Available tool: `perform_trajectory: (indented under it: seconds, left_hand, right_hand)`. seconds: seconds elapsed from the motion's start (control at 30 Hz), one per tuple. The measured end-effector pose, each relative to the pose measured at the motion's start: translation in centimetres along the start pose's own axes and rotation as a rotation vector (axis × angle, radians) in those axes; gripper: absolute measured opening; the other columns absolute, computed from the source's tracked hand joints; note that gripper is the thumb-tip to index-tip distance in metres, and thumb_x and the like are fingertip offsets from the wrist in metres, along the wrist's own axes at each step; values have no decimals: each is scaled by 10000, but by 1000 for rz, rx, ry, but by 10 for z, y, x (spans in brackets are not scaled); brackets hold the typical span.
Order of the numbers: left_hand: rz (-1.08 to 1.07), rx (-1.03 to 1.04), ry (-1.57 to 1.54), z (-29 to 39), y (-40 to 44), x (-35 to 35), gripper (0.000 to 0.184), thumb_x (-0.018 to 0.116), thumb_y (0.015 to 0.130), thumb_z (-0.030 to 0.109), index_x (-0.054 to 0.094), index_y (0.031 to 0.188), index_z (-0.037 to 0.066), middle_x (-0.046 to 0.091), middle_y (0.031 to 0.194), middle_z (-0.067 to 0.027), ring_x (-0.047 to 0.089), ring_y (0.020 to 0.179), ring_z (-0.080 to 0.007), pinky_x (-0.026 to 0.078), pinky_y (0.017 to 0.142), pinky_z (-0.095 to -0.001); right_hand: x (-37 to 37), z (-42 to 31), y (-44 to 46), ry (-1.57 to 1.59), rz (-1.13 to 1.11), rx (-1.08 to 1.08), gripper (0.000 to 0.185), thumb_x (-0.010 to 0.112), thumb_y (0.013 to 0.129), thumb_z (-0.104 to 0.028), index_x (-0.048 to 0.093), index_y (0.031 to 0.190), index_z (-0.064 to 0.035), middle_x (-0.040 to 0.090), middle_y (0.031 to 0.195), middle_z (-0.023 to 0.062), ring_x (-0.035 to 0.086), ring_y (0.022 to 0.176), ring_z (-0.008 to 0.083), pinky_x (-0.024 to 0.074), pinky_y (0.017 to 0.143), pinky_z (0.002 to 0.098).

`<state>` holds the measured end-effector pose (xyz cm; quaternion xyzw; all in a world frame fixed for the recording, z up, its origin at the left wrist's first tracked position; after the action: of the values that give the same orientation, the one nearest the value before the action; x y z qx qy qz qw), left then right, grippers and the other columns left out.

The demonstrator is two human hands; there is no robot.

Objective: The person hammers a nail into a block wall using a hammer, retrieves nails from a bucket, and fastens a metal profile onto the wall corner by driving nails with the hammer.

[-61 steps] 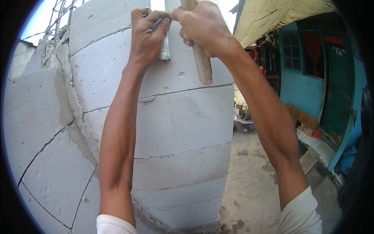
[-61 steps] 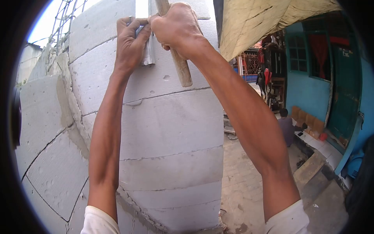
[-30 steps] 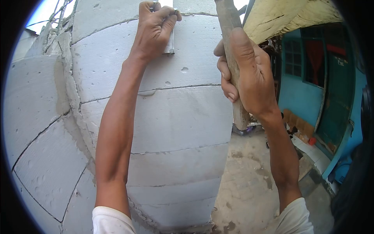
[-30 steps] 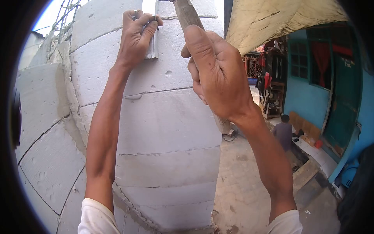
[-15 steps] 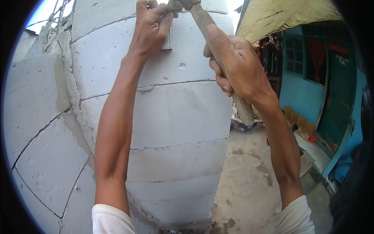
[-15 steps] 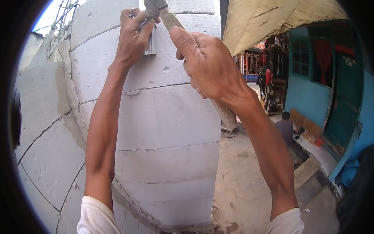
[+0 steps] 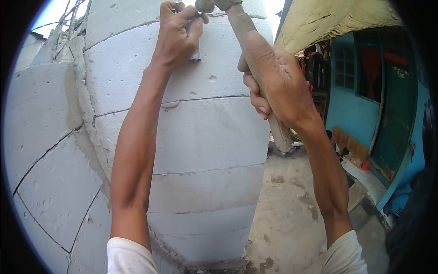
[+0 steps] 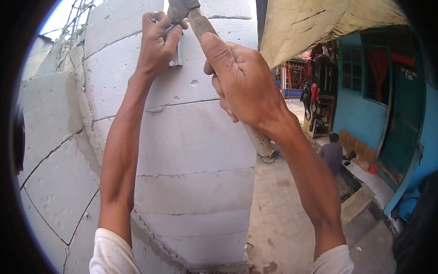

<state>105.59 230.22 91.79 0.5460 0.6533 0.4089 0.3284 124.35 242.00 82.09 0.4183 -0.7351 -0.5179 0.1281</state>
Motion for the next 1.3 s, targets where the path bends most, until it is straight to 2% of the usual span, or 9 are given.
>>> perform_trajectory:
  seconds: [0.23,0.3,0.5,0.67,0.83,0.97,1.07,1.17,1.3]
  left_hand:
    - [41,-10,53,15,5,-5,361,748,930,228,711,1250,65,517,1103,-125,533,1073,-231,517,938,-387]
    - [-57,-294,-56,22,13,-10,579,704,834,139,539,1318,-133,573,1328,-340,579,1257,-449,485,1076,-469]
    - [235,-149,-37,13,9,0,868,741,802,74,298,1523,-118,495,1367,-327,502,1329,-425,416,1158,-452]
    - [147,-222,-64,18,10,1,899,760,779,81,294,1525,-108,520,1317,-311,559,1235,-407,472,1080,-445]
    - [252,-201,-61,12,9,0,893,770,768,89,315,1511,-104,541,1214,-272,580,1109,-361,507,979,-437]
    - [287,-175,-72,14,4,1,884,765,767,90,328,1510,-102,539,1252,-282,577,1088,-353,506,965,-430]
    - [201,-332,-63,16,5,-2,888,767,763,77,330,1515,-102,542,1278,-290,580,1101,-354,512,976,-426]
    - [280,-224,-70,12,10,-2,845,769,762,78,373,1487,-101,558,1253,-282,592,1104,-362,518,971,-430]
    - [244,-164,-15,15,6,1,683,757,777,88,486,1374,-105,581,1208,-283,606,1116,-390,518,975,-440]
  right_hand:
    - [-7,-10,-5,-4,23,-113,712,385,1081,-676,578,941,-5,473,632,3,460,412,49,399,362,226]
    - [-6,-12,-7,-11,32,-172,712,383,1083,-674,577,952,-2,475,634,4,458,412,50,397,362,224]
    - [5,-1,4,3,44,-297,714,371,1083,-677,572,960,-2,469,621,-2,444,405,44,384,354,221]
    - [7,-3,8,-85,-81,16,724,392,1063,-710,571,891,-30,449,589,-29,432,397,44,369,340,227]
    - [11,-19,1,39,85,-371,710,372,1088,-671,564,887,-18,443,586,-21,418,396,41,368,343,227]
    - [2,11,22,-199,-53,-79,701,367,1090,-668,547,872,-27,429,580,-20,424,397,41,360,334,228]
    - [2,-7,7,-24,-13,-51,691,417,1087,-654,584,836,-32,406,546,-37,398,408,62,330,372,240]
    - [7,10,13,-52,40,-316,678,394,1088,-659,541,864,-36,424,577,-28,417,393,39,356,337,225]
    - [-2,6,17,-254,-21,-139,662,409,1082,-665,546,880,-49,414,576,-49,394,396,33,351,346,225]
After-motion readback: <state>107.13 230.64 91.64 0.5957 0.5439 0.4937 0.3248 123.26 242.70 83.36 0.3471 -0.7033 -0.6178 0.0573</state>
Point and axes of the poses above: each hand's wrist, its own y-axis towards the middle knuckle, its own x-axis out of the palm, z = x × y, the point moved 4 cm from there along y, towards the middle knuckle
